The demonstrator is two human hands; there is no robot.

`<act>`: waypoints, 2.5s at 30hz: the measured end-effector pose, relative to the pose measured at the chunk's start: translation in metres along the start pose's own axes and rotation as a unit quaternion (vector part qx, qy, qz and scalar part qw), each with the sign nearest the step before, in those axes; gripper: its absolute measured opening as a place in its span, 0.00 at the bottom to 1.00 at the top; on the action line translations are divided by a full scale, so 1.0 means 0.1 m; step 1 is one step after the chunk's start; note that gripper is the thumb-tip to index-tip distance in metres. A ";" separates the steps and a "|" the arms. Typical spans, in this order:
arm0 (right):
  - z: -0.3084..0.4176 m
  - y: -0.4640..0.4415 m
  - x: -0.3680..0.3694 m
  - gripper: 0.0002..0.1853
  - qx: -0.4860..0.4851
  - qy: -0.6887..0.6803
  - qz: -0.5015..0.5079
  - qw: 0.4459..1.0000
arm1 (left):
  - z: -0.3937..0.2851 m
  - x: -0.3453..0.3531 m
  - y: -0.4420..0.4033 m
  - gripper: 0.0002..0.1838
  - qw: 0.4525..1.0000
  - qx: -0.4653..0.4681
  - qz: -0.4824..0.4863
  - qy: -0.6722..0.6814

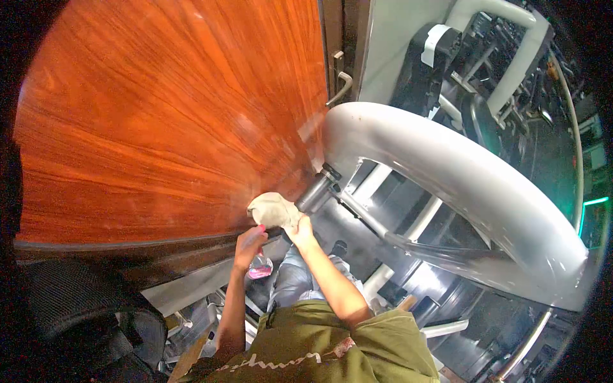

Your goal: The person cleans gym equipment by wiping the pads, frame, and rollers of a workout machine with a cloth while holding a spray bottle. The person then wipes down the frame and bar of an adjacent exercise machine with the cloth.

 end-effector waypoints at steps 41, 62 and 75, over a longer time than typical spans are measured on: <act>2.29 1.14 0.68 0.17 -0.562 0.600 -0.155 0.548 | -0.78 1.03 -0.13 0.09 0.990 0.105 0.096 -0.005; 2.27 1.59 0.72 0.19 -0.533 0.582 -0.210 0.578 | -1.05 1.46 -0.69 0.07 0.983 0.156 0.066 0.069; 1.44 1.64 2.41 0.17 -0.470 0.878 0.089 0.021 | -0.74 1.04 -0.59 0.07 0.982 0.082 0.067 0.156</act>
Point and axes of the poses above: each hand's wrist, its own y-axis away from the middle knuckle, its own x-axis out of the palm, z = x × y, the point moved 9 cm from there along -y, towards the middle knuckle, and after that the axes turned 2 degrees about -z, right-handed, at the moved point
